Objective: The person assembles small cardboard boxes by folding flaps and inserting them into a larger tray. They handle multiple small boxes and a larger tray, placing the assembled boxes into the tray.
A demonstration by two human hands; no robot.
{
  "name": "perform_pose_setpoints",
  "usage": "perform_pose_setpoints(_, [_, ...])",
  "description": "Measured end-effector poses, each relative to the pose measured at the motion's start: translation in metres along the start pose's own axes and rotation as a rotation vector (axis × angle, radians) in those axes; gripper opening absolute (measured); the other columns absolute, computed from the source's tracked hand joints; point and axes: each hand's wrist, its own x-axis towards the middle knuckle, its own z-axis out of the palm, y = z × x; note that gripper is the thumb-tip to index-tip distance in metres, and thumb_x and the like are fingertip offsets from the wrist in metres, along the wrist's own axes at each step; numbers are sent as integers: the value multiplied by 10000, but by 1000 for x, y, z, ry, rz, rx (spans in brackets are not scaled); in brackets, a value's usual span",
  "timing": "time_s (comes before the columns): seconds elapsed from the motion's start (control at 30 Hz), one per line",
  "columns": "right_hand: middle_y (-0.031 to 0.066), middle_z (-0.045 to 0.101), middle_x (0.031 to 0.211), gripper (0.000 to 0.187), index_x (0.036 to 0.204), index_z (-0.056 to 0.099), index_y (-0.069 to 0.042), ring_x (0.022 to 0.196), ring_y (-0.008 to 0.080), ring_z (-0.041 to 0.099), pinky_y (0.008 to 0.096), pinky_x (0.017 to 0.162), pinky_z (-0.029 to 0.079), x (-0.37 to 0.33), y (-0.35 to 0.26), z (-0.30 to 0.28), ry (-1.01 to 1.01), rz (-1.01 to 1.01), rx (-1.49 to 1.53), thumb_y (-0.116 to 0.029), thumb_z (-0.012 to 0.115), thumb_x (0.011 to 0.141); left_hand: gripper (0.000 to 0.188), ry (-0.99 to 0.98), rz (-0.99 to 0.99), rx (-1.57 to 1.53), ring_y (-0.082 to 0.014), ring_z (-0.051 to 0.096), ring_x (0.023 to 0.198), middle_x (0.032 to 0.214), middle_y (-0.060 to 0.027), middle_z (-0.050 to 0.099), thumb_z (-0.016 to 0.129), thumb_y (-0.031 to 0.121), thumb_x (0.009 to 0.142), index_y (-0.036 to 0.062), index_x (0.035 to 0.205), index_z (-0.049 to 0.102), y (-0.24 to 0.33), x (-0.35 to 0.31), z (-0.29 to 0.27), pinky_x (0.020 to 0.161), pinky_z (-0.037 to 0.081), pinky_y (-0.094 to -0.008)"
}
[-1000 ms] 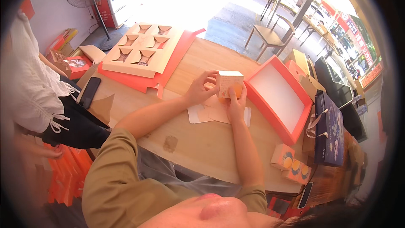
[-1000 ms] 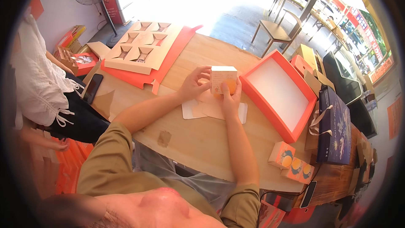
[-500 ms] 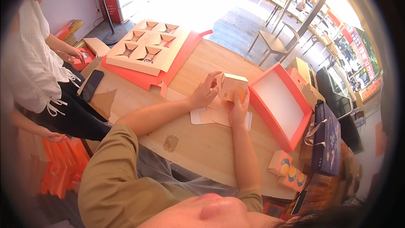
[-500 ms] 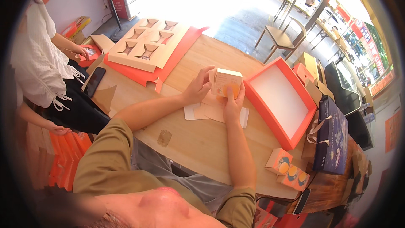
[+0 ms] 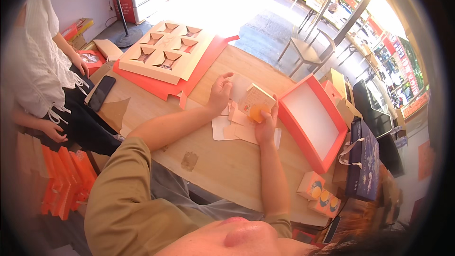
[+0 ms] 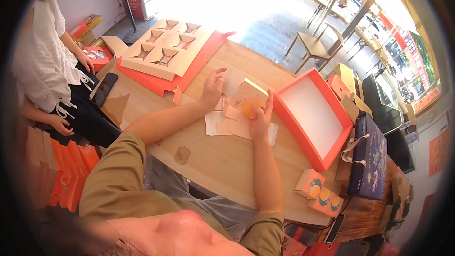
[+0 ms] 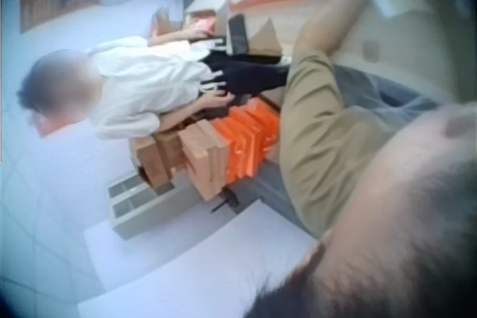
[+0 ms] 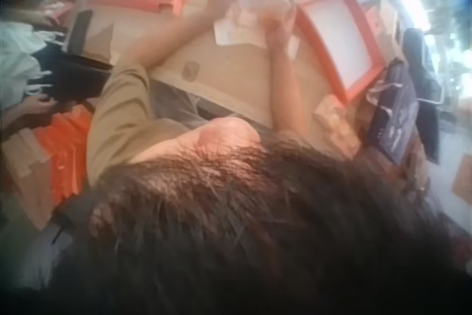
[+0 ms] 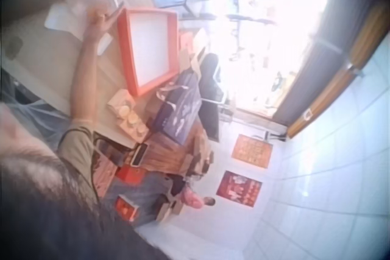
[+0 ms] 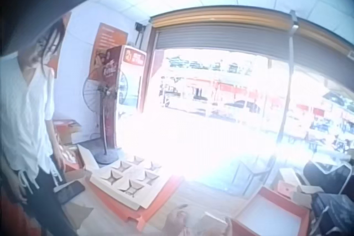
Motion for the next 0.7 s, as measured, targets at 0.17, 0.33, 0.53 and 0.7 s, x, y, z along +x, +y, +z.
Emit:
perform_pose_setpoints(0.17, [79,569,1422,581,1508,428,-89,1313,235,582,421,1013,559,4,6,-9,-25,19,8,-196,593,961,423,9,-243,-221,-125,677,758,1081,-114,699,447,86,1041,14,1444,553,23,3,5,518,548,-299])
perform_pose_setpoints(0.33, [91,629,1271,586,1463,474,16,1210,191,618,367,1066,508,9,17,-19,-89,71,36,-149,630,923,419,-32,-267,-299,-160,692,739,1077,-144,706,427,93,1042,1,1428,559,15,10,-13,474,538,-288])
perform_pose_setpoints(0.53, [151,653,1329,518,1371,565,39,1210,228,656,383,1022,547,17,23,-42,-287,28,-153,-170,581,898,396,-11,-241,-479,-231,703,991,1131,-150,694,428,240,1097,36,1428,501,9,12,-4,817,592,-372])
perform_pose_setpoints(0.7, [143,556,1432,566,1462,457,4,1329,255,570,424,1094,509,2,-2,-2,-43,-8,-16,-50,583,912,406,-203,-189,-160,-169,621,643,902,-87,675,519,266,1073,52,1414,470,18,-3,-12,616,527,-320])
